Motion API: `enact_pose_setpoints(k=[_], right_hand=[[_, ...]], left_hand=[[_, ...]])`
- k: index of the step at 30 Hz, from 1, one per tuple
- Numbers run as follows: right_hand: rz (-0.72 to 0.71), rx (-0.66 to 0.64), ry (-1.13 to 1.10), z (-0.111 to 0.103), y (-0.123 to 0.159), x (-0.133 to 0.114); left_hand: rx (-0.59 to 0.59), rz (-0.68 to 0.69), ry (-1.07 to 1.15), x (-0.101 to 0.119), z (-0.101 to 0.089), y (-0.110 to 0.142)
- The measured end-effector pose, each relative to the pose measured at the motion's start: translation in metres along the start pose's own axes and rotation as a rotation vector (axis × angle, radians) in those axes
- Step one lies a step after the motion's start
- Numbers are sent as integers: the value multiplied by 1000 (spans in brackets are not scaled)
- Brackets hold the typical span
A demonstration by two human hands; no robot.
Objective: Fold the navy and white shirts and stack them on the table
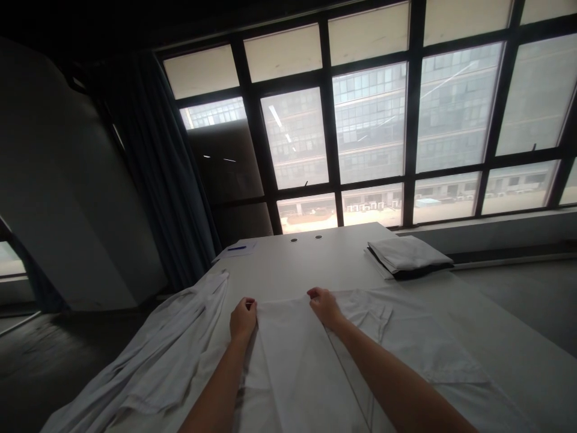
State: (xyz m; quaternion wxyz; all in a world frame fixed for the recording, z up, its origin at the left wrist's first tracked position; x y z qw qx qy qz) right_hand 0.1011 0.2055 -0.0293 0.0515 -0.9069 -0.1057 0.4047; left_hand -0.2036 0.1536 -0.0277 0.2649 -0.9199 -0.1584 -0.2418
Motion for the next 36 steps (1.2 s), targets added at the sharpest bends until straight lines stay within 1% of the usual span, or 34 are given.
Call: enact_pose_setpoints(k=[6, 12, 19, 22, 25, 28, 31, 34, 36], right_hand=[[-23, -66, 115, 8, 2, -4], [-109, -156, 229, 14, 8, -5], [-214, -287, 327, 4, 15, 8], [-200, -312, 366, 0, 14, 16], [-156, -278, 408, -8, 14, 23], [-142, -234, 449, -22, 19, 29], [-164, -192, 483, -40, 33, 36], [-202, -133, 490, -59, 54, 49], [-177, -155, 477, -70, 68, 65]], left_hand=[[-3, 13, -74, 2, 3, 1], [-34, 40, -183, 3, 5, 1], [-89, -5, -266, -2, 10, -11], [-110, -42, -272, -5, 11, -15], [-95, -51, -282, -6, 10, -16], [-82, 10, -281, 0, 8, -15], [-105, 130, -259, 12, 7, -11], [-170, 275, -211, 28, 9, -4], [-249, 370, -164, 38, 12, 1]])
Point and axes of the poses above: each hand's wrist, its own y-axis away from the middle knuckle, its own z-axis out of the palm, x = y × z, the point moved 3 cm from there along -y, towards the middle knuckle, and after that the axes turned 6 degrees about z, right-handed, at the moved point
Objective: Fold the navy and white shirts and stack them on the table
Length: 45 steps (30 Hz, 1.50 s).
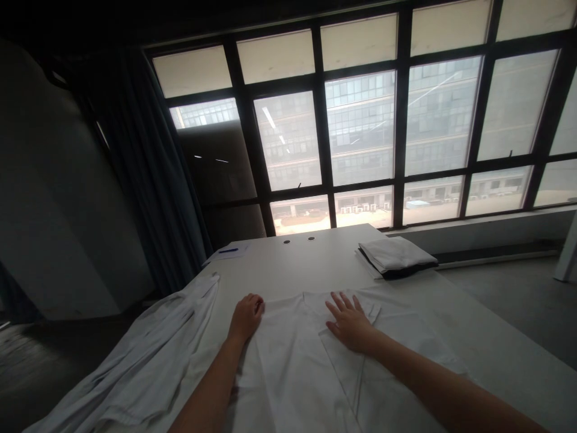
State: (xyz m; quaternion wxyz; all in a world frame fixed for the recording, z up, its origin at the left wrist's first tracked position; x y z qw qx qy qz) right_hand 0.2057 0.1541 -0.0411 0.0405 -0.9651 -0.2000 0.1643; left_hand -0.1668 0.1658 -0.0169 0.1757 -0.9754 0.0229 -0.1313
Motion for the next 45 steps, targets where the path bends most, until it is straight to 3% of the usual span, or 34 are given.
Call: enact_pose_setpoints(k=[4, 9, 15, 18, 20, 24, 27, 31, 34, 38, 41, 45], right_hand=[[20, -95, -2, -4, 29, 47], [121, -53, 80, -16, 48, 111], [151, -40, 133, -13, 54, 130], [130, -56, 130, -17, 45, 126], [114, -62, 129, -25, 36, 118], [173, 84, 156, -52, 32, 74], [118, 114, 77, -63, 61, 16], [42, -113, -1, -46, 123, -37], [6, -211, 76, -21, 153, -43], [-70, -256, 133, -1, 162, -41], [-28, -234, -16, -20, 161, -42], [113, -122, -292, -70, 160, -30]], left_hand=[[-116, 105, 54, 8, 4, 1], [-210, 70, 19, -2, 11, 7], [-305, 70, -26, 6, 19, 50], [-383, 115, -23, 15, 21, 76], [-366, 102, -32, 17, 18, 85], [-330, 19, -73, 13, 8, 82], [-342, 1, -119, 13, 2, 78], [-329, 17, -167, 16, 1, 80], [-309, 24, -192, 17, 1, 83], [-287, 45, -201, 18, -1, 84], [-271, 59, -191, 17, -2, 85], [-273, 60, -183, 14, -1, 85]])
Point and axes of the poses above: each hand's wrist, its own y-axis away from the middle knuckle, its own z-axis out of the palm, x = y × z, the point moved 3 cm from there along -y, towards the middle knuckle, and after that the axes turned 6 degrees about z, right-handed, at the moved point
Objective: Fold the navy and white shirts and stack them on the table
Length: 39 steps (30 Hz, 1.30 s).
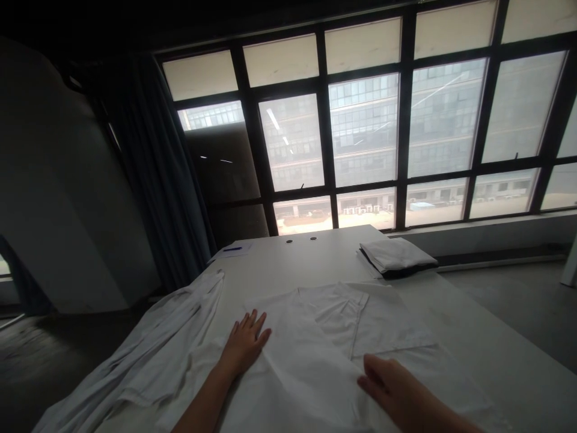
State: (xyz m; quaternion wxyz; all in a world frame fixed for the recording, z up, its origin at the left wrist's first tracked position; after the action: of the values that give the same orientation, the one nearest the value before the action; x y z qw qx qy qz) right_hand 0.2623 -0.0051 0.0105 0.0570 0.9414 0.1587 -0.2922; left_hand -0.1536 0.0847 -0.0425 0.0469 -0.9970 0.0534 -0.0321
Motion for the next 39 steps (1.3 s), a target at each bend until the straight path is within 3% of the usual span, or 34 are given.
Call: enact_pose_setpoints(k=[4, 10, 15, 19, 22, 26, 29, 33, 39], right_hand=[[87, -52, -49, -26, -1, 19], [123, -221, 64, -21, 1, 44], [116, -326, -53, -31, 1, 49], [152, -319, -24, -31, 6, 57], [135, -250, -24, -25, 14, 60], [146, -120, -46, -14, 21, 65], [169, -34, -47, -10, 23, 70], [157, -67, -99, -16, 28, 67], [127, -180, -198, -36, 41, 50]], left_hand=[[7, -9, 11, 0, 0, -1], [-28, -18, 11, 4, -1, 1], [-102, -21, 49, 0, -8, -3], [-71, 28, 66, 3, -26, -31], [-22, 150, 109, 24, -35, -66], [3, 314, 183, 64, -26, -108], [19, 366, 192, 84, -13, -126], [47, 344, 183, 88, -4, -136], [91, 276, 179, 84, -8, -149]])
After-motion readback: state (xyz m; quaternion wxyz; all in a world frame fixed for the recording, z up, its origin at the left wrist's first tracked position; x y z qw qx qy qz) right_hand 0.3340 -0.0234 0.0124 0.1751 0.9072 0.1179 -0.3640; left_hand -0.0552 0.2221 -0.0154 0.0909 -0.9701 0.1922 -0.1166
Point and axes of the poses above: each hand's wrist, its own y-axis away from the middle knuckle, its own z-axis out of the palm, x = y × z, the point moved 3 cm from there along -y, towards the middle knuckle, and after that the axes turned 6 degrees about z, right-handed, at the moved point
